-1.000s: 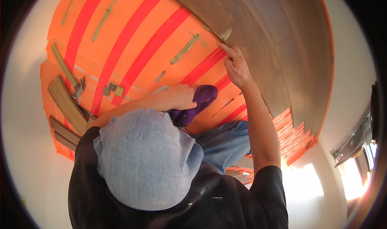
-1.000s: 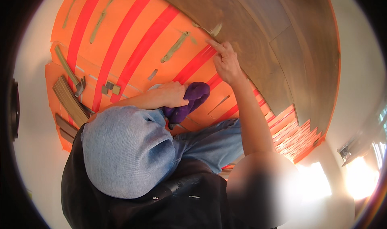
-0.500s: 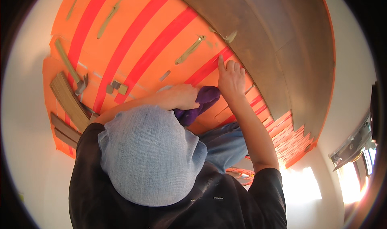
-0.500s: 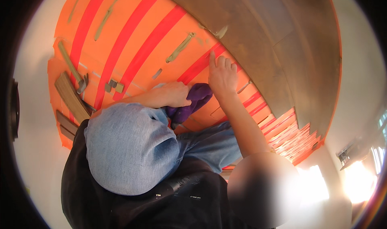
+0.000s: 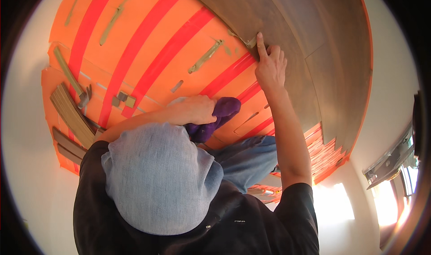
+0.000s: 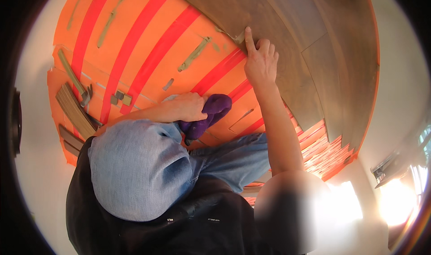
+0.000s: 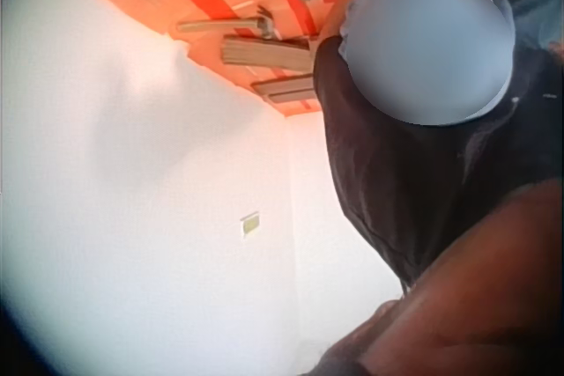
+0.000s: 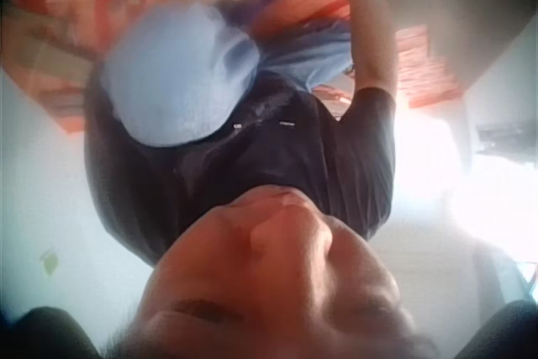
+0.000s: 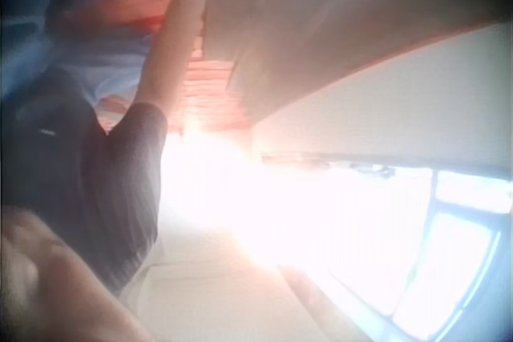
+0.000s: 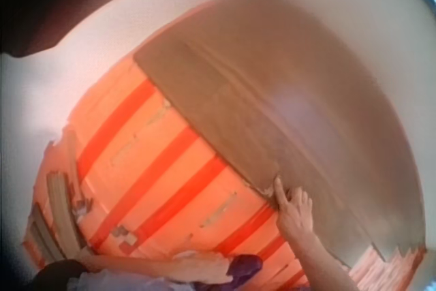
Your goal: The person is installing laminate wood flooring, applying adhesive to the tongue-and-groove joint and fitting the planks together.
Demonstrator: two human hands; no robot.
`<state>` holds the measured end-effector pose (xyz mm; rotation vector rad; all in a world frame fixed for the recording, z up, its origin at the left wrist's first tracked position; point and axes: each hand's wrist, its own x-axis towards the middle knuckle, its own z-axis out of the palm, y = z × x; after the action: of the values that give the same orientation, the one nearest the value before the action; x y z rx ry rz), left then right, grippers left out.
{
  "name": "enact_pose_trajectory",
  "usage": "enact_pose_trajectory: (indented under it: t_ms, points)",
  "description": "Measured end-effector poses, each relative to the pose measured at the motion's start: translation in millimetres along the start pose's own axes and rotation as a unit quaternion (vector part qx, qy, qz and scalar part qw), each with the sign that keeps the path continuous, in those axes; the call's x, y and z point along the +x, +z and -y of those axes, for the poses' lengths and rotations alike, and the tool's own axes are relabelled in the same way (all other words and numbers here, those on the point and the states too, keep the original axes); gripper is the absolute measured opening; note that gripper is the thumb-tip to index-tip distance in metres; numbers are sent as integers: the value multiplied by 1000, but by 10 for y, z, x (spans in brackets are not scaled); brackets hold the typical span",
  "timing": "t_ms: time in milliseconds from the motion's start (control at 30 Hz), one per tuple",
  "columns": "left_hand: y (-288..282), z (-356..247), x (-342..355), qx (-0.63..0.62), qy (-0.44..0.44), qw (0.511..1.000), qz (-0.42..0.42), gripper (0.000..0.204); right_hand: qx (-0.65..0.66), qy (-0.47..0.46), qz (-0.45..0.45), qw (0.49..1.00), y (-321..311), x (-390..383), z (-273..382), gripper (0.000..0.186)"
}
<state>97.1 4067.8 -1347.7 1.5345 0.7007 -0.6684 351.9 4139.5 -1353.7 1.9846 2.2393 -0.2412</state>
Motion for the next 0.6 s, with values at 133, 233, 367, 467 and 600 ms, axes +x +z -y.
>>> enact_pose_trajectory:
  t_ms: [133,233,367,467,600]
  points:
    - [-11,-6,-14,3,-2,1000,-6,62,29,-10,37,999,-54,-146,96,77]
    - [34,-16,-11,10,2,1000,-12,61,126,-30,56,990,67,-349,71,78]
    - [-35,-38,-79,-10,8,1000,-17,61,331,21,52,942,159,-647,351,81]
    - [-111,-116,-115,-8,0,1000,-15,60,53,-18,55,997,199,-736,383,83]
    - [-61,-94,-84,1,6,1000,-18,57,-44,-17,85,995,92,-957,449,81]
